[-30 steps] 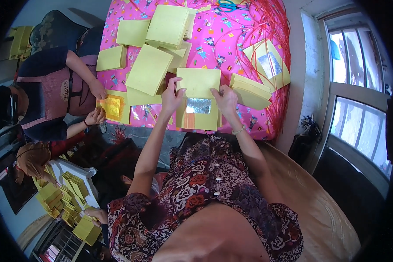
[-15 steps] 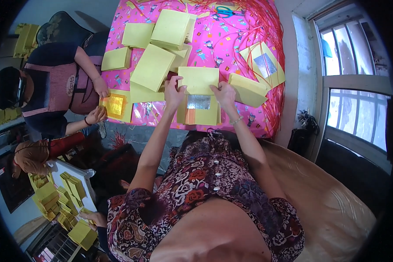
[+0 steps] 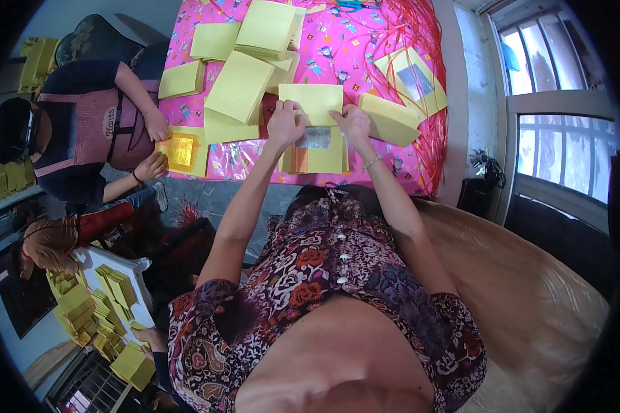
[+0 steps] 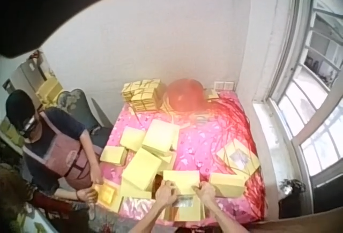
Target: Folding and applying foil to stacks of yellow joss paper at a manual workstation.
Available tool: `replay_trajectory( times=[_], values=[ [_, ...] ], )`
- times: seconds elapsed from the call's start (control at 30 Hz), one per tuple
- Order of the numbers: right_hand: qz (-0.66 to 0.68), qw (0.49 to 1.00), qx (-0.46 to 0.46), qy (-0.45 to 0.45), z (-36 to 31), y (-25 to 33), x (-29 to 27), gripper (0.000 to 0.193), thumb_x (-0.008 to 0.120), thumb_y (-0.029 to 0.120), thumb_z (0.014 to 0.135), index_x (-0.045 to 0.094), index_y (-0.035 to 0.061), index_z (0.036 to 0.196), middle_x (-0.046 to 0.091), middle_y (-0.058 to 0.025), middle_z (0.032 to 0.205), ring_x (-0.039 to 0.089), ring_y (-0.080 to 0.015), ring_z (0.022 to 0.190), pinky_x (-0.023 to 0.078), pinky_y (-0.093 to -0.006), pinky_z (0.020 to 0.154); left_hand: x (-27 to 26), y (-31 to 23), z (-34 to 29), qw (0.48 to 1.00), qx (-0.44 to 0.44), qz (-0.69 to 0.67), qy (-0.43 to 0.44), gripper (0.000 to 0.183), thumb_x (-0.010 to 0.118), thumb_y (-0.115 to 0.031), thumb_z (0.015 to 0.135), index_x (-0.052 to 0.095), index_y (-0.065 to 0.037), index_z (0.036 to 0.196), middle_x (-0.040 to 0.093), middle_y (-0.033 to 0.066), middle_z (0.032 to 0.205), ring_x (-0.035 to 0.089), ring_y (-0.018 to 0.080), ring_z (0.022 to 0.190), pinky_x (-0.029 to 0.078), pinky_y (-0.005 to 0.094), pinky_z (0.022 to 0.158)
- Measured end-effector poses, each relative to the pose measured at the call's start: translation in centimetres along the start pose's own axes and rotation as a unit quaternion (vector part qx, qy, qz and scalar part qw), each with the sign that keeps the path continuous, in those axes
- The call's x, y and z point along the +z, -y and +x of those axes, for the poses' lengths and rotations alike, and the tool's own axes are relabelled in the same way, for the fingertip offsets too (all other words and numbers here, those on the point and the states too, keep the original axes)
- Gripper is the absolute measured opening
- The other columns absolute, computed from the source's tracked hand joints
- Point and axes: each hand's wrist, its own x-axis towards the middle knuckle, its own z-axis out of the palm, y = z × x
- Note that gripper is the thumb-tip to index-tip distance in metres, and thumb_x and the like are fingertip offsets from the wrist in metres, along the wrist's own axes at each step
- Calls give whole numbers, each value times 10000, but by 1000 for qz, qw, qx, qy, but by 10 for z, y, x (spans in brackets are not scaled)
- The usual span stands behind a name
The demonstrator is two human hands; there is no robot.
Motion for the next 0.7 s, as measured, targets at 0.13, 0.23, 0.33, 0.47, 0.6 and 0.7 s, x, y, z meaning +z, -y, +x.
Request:
replay_trajectory(
  times=[0.13, 0.23, 0.33, 0.47, 0.6, 0.7],
  values=[
    [-1, 1000, -6, 2, -1, 0, -3, 418, 717, 434, 777, 645, 26, 831, 670, -191, 807, 663, -360, 794, 513, -467, 711, 5, -5, -2, 1000, 1, 9, 2, 461, 750, -258, 749, 518, -43, 1084, 511, 184, 1039, 582, 362, 925, 501, 443, 803],
    [24, 996, -55, -68, -11, 5, -3, 357, 735, 334, 785, 598, 15, 868, 638, -194, 834, 646, -379, 793, 508, -478, 705, 5, -9, -4, 999, -21, 25, -1, 505, 766, -287, 741, 512, -33, 1096, 510, 189, 1045, 570, 361, 959, 490, 436, 825],
    [8, 960, -169, -222, -32, 32, -17, 300, 743, 227, 769, 555, 18, 876, 597, -188, 837, 630, -391, 778, 506, -483, 691, 6, -5, -8, 999, -20, 25, -13, 500, 767, -273, 743, 510, -30, 1096, 508, 193, 1047, 568, 368, 956, 487, 436, 821],
    [-27, 972, -228, -48, -39, 33, -9, 260, 735, 184, 745, 565, 18, 851, 604, -178, 821, 636, -365, 758, 515, -466, 674, 7, -5, -11, 999, -11, 26, -24, 498, 774, -263, 740, 510, -35, 1096, 507, 186, 1040, 564, 372, 942, 486, 439, 806],
    [-54, 977, -205, -33, -31, 16, 6, 241, 732, 209, 751, 601, 28, 840, 631, -169, 831, 648, -348, 768, 518, -454, 667, 7, -9, -16, 999, 5, 3, -38, 498, 779, -265, 734, 513, -43, 1092, 507, 183, 1034, 561, 370, 923, 484, 445, 779],
    [-38, 987, -158, 5, -31, 12, 5, 218, 728, 234, 756, 632, 50, 824, 653, -147, 847, 655, -339, 779, 518, -444, 665, 8, -8, -23, 998, 17, 2, -61, 497, 778, -267, 738, 519, -45, 1100, 507, 181, 1029, 553, 365, 930, 473, 447, 771]
  ],
)
